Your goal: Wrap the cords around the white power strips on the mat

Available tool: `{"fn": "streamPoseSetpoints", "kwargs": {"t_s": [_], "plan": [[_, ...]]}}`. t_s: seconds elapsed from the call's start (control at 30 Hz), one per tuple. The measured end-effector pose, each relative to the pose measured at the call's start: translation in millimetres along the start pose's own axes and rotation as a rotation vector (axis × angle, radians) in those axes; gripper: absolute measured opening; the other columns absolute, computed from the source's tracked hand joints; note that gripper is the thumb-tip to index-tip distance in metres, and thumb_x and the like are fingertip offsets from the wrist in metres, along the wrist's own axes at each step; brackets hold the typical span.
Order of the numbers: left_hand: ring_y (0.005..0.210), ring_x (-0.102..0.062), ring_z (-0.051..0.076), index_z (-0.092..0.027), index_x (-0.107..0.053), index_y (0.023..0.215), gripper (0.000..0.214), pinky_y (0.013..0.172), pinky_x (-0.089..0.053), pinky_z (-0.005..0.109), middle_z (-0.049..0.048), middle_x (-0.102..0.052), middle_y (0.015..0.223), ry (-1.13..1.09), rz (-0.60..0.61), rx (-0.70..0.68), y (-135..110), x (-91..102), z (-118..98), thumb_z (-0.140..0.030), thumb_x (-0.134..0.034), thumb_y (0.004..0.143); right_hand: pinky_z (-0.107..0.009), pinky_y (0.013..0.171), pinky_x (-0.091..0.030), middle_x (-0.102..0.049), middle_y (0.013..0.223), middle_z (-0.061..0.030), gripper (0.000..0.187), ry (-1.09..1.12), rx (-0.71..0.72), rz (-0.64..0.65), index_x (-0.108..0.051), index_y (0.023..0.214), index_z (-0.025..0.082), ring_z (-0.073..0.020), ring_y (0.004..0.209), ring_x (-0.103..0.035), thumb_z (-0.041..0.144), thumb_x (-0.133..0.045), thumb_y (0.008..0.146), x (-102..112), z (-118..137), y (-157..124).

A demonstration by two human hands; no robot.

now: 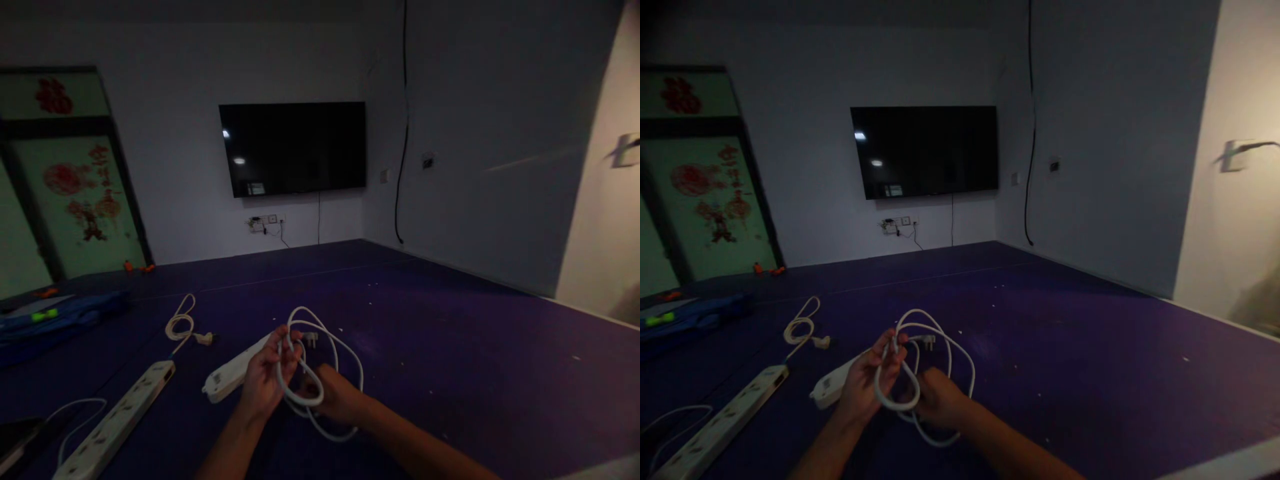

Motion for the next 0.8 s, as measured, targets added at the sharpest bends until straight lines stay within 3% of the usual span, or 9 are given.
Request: {"fn": "streamPoseSetpoints", "kwargs": {"t_s": [0.1,0.27,0.33,0.43,0.5,0.67,0.8], "plan": [[0.069,-0.062,0.012,-0.017,-0.059,0.091,0.04,0.059,-0.05,0.021,0.0051,-0.065,0.089,0.07,0.039,0.058,2,-7.2,16,0.001,-0.046,0.057,-0.021,0.05,-0.032,-0.065,0.064,-0.003,0.014,-0.137,-0.092,-0.118,-0.064,0.07,0.016,-0.0116,0.054,-0.055,0.024,-0.055,0.076,21,-2,0],[0.06,-0.056,0.01,-0.017,-0.052,0.081,0.023,0.05,-0.042,0.018,0.0006,-0.056,0.072,0.144,0.12,0.045,7,-4.5,26,-0.004,-0.049,0.062,-0.024,0.057,-0.04,-0.067,0.072,-0.0044,0.017,-0.222,-0.323,-0.499,-0.064,0.083,0.018,-0.0165,0.065,-0.062,0.033,-0.056,0.079,73,-10,-12],[0.054,-0.053,0.01,-0.018,-0.047,0.078,0.017,0.042,-0.035,0.016,-0.0009,-0.05,0.067,0.151,0.183,0.071,8,-3.3,31,-0.008,-0.049,0.064,-0.026,0.064,-0.044,-0.067,0.095,-0.007,0.032,-0.256,-0.311,-0.58,-0.061,0.104,0.02,-0.0183,0.077,-0.063,0.033,-0.061,0.075,82,-9,-15],[0.05,-0.053,0.01,-0.019,-0.044,0.076,0.013,0.036,-0.028,0.015,-0.0012,-0.047,0.066,0.164,0.301,0.154,6,-4.9,43,-0.012,-0.047,0.066,-0.029,0.074,-0.049,-0.044,0.139,-0.0081,0.07,-0.32,-0.207,-0.505,-0.039,0.136,0.029,-0.0192,0.094,-0.063,0.02,-0.063,0.07,79,-6,-14],[0.049,-0.054,0.011,-0.018,-0.044,0.078,0.012,0.035,-0.028,0.015,-0.0003,-0.048,0.067,0.177,0.374,0.203,4,-6.5,53,-0.012,-0.046,0.067,-0.03,0.078,-0.049,-0.034,0.147,-0.0057,0.077,-0.378,-0.149,-0.397,-0.032,0.14,0.034,-0.0197,0.101,-0.061,0.011,-0.057,0.071,73,-4,-12],[0.06,-0.062,0.015,-0.016,-0.052,0.086,0.023,0.04,-0.039,0.016,0.0035,-0.055,0.075,0.227,0.454,0.299,-1,-7.3,70,-0.01,-0.044,0.066,-0.026,0.082,-0.047,-0.055,0.128,-0.0056,0.046,-0.481,-0.088,-0.299,-0.059,0.117,0.027,-0.018,0.101,-0.061,0.007,-0.047,0.077,69,-4,-8],[0.088,-0.064,0.023,-0.021,-0.053,0.113,0.043,0.056,-0.049,0.025,0.0099,-0.057,0.109,0.347,0.45,0.263,-7,-15.1,64,-0.016,-0.049,0.07,-0.025,0.08,-0.045,-0.065,0.11,-0.0076,0.034,-0.494,-0.137,-0.476,-0.064,0.103,0.021,-0.0183,0.097,-0.061,0.008,-0.042,0.08,82,-15,-11]]}}
Point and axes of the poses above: each hand's wrist, its own y-axis towards the middle knuckle, its own x-axis out of the back of the hand, z = x × y, the point moved 4 cm from there along y, towards the middle knuckle
